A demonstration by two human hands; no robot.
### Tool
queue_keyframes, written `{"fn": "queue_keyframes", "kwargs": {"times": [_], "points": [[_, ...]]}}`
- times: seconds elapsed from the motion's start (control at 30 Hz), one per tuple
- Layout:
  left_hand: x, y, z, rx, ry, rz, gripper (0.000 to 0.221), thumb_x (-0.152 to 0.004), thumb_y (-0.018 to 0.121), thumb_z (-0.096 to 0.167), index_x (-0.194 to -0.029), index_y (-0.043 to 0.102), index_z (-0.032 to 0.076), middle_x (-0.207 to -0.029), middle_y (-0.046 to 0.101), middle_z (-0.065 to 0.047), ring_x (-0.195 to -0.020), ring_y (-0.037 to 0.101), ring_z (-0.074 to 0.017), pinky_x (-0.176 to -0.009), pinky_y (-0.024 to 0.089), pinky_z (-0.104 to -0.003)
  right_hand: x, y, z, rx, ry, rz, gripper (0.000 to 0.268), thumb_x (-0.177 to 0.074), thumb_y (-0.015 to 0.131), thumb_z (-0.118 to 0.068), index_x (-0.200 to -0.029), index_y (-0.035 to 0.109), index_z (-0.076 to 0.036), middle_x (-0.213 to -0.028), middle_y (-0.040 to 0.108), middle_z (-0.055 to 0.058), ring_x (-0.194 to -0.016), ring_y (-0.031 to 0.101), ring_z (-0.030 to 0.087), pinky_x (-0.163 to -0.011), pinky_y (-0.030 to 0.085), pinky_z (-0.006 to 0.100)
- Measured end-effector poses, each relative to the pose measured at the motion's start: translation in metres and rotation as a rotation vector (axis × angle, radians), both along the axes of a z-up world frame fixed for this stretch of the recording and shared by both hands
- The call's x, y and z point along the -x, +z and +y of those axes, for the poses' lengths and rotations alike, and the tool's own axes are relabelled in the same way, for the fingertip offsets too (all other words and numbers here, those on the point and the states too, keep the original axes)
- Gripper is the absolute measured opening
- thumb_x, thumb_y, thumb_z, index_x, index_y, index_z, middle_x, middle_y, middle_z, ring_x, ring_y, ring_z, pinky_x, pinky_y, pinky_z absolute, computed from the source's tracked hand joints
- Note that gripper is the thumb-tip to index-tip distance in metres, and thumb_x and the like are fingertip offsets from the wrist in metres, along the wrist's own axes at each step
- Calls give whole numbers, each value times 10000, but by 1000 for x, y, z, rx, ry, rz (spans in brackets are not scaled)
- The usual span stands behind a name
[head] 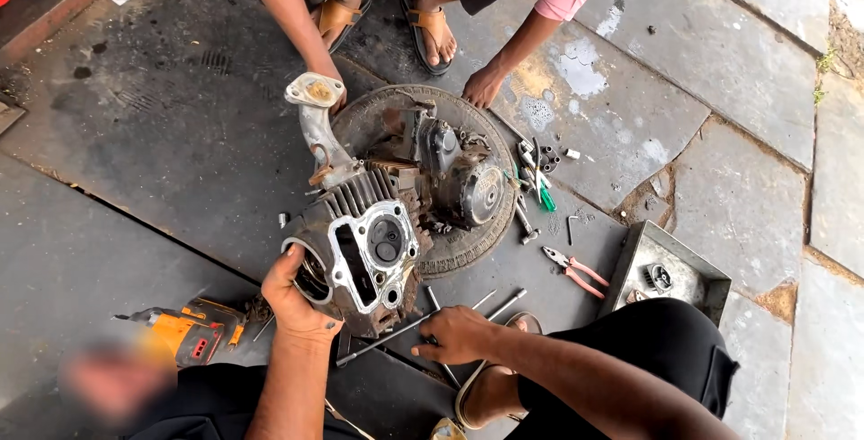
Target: The person disassembles a scooter engine resting on a tire on the ground. They use a cordless impact driver to remove fasteners, unscrew parts with a screwdriver, pull studs and bolts by hand, and finally lift the cylinder off the engine block while another person steadies the assembly.
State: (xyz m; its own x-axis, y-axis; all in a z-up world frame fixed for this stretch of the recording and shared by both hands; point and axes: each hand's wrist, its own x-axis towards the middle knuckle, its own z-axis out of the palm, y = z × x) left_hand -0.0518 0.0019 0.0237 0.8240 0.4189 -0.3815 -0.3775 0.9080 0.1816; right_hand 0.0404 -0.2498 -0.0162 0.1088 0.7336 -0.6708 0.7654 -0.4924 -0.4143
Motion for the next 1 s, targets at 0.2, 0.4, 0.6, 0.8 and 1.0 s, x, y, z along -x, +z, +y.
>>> {"fn": "queue_keyframes", "kwargs": {"times": [0.2,0.4,0.6,0.8,1.0], "points": [[-2,10,-1,15,-5,-17,431,-867,685,296,-1171,705,-8,-1138,747,-141,-1025,726,-298,-906,587,-434,-9,-15,-1,-47,-244,62,685,-1048,383,-645,-1273,628,-46,-1134,616,188,-1050,644,314,-926,516,529],[-4,1,-7,50,-35,-31,402,-886,680,296,-1166,707,9,-1125,753,-131,-1016,724,-294,-893,583,-438,-5,100,29,-292,-860,891,915,-1010,88,-718,-1618,189,-42,-1439,594,239,-1206,646,364,-1052,451,476],[-10,-4,-17,33,-120,4,416,-879,672,297,-1157,705,-10,-1098,752,-146,-980,727,-300,-867,590,-444,-4,120,26,-514,-981,1356,948,-963,252,-719,-1639,85,-75,-1579,385,186,-1416,470,335,-1056,515,598],[-12,-8,-21,26,-221,40,463,-833,687,292,-1173,687,-22,-1065,752,-149,-952,729,-295,-846,595,-439,4,140,12,-609,-882,1319,1023,-934,556,-617,-1634,15,-104,-1571,365,169,-1409,468,301,-1087,502,608],[-5,-18,-21,-2,-285,-56,473,-768,690,263,-1123,715,-49,-1020,755,-172,-903,737,-310,-787,614,-436,17,140,-1,-619,-789,1154,786,-1049,616,-389,-1569,197,25,-1375,574,221,-1212,647,277,-1005,581,437]]}}
